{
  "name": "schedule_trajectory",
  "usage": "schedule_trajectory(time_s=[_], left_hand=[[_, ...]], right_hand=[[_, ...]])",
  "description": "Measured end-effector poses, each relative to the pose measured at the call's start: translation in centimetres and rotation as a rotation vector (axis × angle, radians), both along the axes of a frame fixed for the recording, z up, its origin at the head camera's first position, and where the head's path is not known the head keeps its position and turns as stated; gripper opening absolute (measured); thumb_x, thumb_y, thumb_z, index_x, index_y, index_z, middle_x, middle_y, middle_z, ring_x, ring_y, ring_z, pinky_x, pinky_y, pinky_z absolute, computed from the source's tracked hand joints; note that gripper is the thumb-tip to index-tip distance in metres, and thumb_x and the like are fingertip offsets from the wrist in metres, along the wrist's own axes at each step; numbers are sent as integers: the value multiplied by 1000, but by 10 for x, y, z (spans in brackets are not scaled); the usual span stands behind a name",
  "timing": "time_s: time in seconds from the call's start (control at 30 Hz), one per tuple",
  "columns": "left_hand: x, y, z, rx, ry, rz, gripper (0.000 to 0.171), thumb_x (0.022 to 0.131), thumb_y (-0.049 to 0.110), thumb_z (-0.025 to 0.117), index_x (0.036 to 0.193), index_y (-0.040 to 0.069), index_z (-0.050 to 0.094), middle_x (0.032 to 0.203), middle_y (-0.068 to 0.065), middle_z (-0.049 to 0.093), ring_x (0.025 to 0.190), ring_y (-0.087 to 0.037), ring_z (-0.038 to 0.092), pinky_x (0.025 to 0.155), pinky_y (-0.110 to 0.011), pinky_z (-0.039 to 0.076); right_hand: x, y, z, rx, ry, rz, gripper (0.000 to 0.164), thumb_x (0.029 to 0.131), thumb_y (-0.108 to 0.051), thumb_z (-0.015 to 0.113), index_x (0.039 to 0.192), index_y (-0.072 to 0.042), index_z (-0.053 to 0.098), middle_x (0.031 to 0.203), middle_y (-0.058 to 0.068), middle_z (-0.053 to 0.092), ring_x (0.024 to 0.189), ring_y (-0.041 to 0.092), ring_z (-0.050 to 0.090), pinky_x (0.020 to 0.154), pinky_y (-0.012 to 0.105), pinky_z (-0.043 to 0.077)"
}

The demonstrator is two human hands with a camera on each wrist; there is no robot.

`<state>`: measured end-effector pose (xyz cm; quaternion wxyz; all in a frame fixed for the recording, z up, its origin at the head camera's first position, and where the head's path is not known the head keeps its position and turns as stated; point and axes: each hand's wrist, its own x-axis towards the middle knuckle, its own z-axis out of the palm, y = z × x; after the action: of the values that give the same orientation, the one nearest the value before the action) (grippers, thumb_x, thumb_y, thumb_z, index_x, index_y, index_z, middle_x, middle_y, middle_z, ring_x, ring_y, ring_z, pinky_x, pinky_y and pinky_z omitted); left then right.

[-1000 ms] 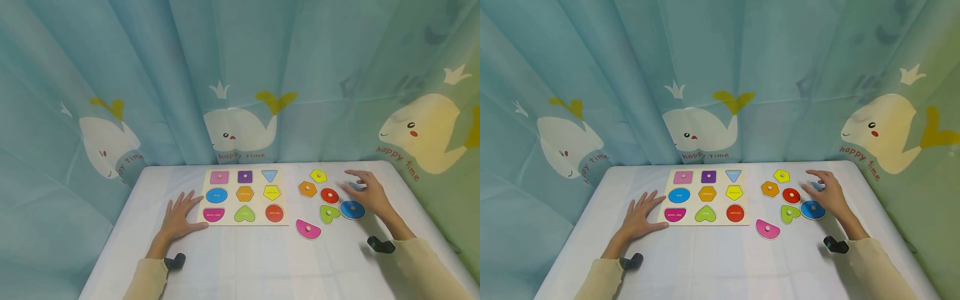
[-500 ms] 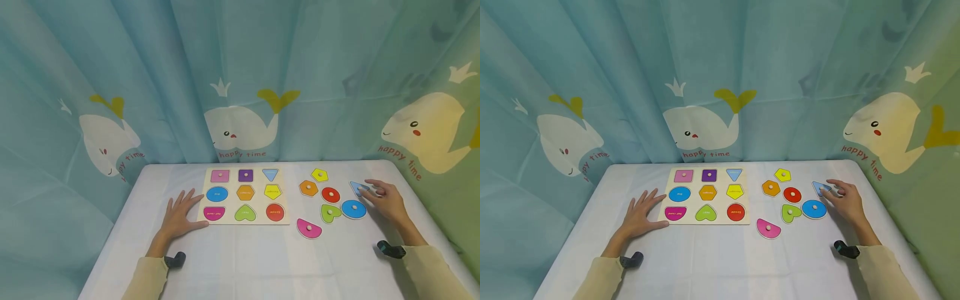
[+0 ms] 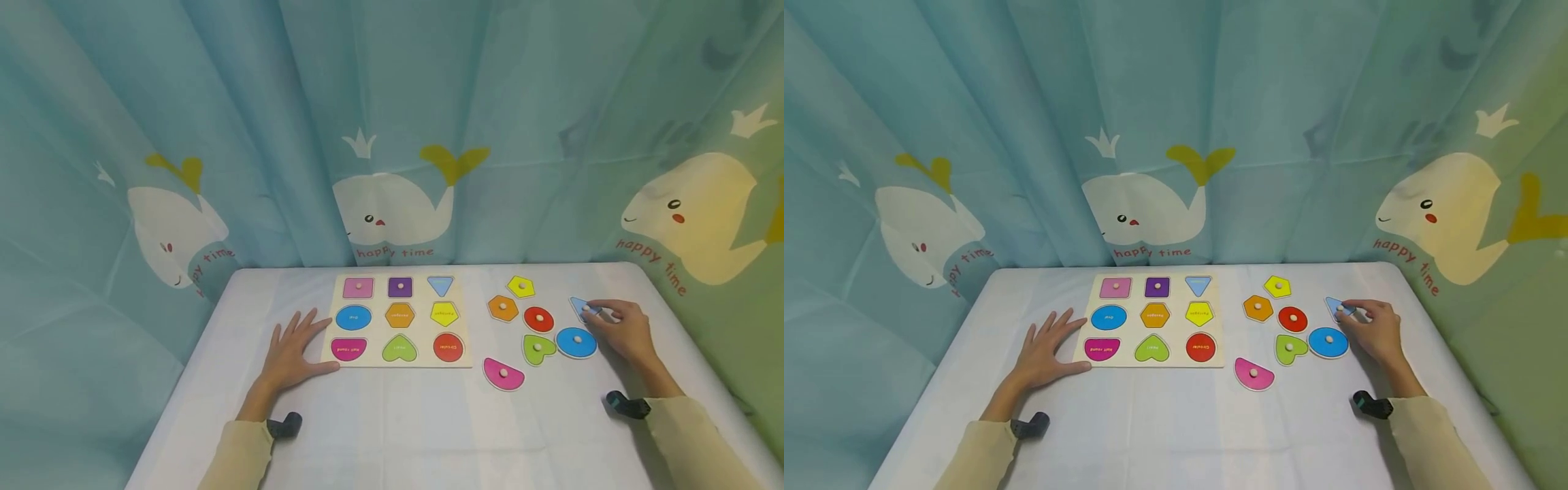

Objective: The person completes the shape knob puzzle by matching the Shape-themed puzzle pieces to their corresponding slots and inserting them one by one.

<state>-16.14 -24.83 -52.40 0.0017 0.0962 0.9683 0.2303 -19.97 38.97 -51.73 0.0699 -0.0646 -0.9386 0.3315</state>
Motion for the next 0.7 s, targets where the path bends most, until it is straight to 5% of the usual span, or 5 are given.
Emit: schedule_trajectory(time_s=[0.7], left_hand=[[2,0,-1,-9,20,6,95,73,61,82,153,22,50,167,-12,30,155,-44,14,119,-72,1]], right_hand=[[-3,-3,-3,-16,10,-55,41,101,-27,65,122,8,67,135,35,49,126,57,41,98,75,33]])
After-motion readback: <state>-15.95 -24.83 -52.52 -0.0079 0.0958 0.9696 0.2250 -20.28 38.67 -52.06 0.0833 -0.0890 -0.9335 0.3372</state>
